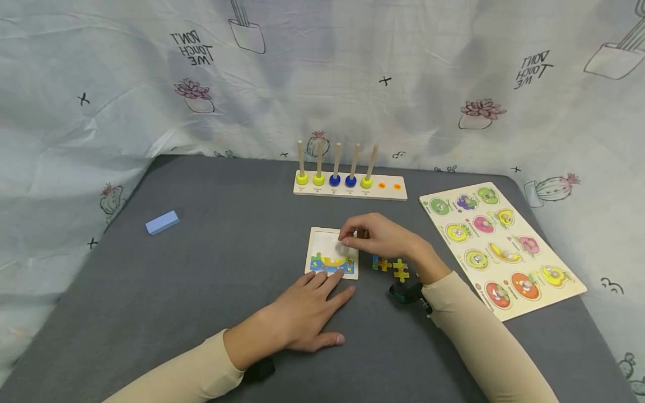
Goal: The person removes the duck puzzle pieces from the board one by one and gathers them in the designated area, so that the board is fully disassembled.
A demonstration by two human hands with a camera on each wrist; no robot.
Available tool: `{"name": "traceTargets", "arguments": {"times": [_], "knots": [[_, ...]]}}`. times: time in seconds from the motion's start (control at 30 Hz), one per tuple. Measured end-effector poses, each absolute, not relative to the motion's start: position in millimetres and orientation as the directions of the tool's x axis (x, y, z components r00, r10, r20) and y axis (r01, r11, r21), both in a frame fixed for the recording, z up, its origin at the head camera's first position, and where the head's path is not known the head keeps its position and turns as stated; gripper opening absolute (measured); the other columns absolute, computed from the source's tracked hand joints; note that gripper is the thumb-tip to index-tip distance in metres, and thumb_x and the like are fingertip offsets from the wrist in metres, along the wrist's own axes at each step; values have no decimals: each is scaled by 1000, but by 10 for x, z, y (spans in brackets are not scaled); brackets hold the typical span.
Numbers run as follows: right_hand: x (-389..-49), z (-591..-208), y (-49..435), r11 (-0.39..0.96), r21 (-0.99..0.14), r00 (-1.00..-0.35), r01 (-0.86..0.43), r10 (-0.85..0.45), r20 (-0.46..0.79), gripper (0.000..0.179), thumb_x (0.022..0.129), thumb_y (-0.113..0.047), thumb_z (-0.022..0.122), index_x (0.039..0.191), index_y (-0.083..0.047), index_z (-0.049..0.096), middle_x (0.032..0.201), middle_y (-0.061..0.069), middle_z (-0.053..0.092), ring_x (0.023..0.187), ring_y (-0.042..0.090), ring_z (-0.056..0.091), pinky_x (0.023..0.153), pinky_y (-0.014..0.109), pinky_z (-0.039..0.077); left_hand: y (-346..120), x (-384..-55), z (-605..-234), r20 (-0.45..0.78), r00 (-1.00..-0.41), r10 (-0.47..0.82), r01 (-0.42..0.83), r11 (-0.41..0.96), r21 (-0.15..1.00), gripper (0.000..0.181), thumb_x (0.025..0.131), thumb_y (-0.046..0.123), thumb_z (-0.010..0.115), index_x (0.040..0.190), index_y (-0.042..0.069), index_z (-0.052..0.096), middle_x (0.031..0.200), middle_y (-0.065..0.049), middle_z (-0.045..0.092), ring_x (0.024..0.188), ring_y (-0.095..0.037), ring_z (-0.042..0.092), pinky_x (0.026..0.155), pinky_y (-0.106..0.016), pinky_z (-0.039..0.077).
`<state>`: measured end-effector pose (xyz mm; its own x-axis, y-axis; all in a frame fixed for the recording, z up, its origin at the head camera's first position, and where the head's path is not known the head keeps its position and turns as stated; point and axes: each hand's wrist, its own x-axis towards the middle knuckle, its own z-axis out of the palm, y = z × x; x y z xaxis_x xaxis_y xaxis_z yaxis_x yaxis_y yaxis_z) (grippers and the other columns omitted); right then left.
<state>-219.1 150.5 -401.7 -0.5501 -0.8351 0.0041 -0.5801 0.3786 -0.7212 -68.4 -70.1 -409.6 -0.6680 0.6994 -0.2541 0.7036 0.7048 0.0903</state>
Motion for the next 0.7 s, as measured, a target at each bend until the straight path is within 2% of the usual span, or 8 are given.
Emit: {"name": "traceTargets", "arguments": {"times": [0.13,0.27,0.7], "knots": [[-2184,-4040,1418,369,-722,-539,-585,-843,6,18,105,-18,62,116,-10,73,105,-3,73,82,14,66,76,34,55,-756,-679,-4120,-242,-654,717,720,688,92,88,94,76,48,163,24,31,170,-11,23,151,-30,31,121,-48,29],[-2184,-4062,1363,358,-733,-521,-578,-853,-6,18,105,-18,62,116,-10,73,108,1,73,89,13,69,81,34,57,-783,-687,-4139,-240,-642,729,726,678,117,91,92,79,46,164,24,30,170,-11,21,152,-32,29,122,-49,26],[-2165,-4131,1235,345,-768,-481,-539,-875,-56,20,106,-16,58,119,-11,72,116,0,73,100,14,68,90,35,55,-849,-743,-4141,-225,-618,754,746,652,136,88,93,79,45,162,26,34,169,-10,24,150,-27,31,122,-47,27]]}}
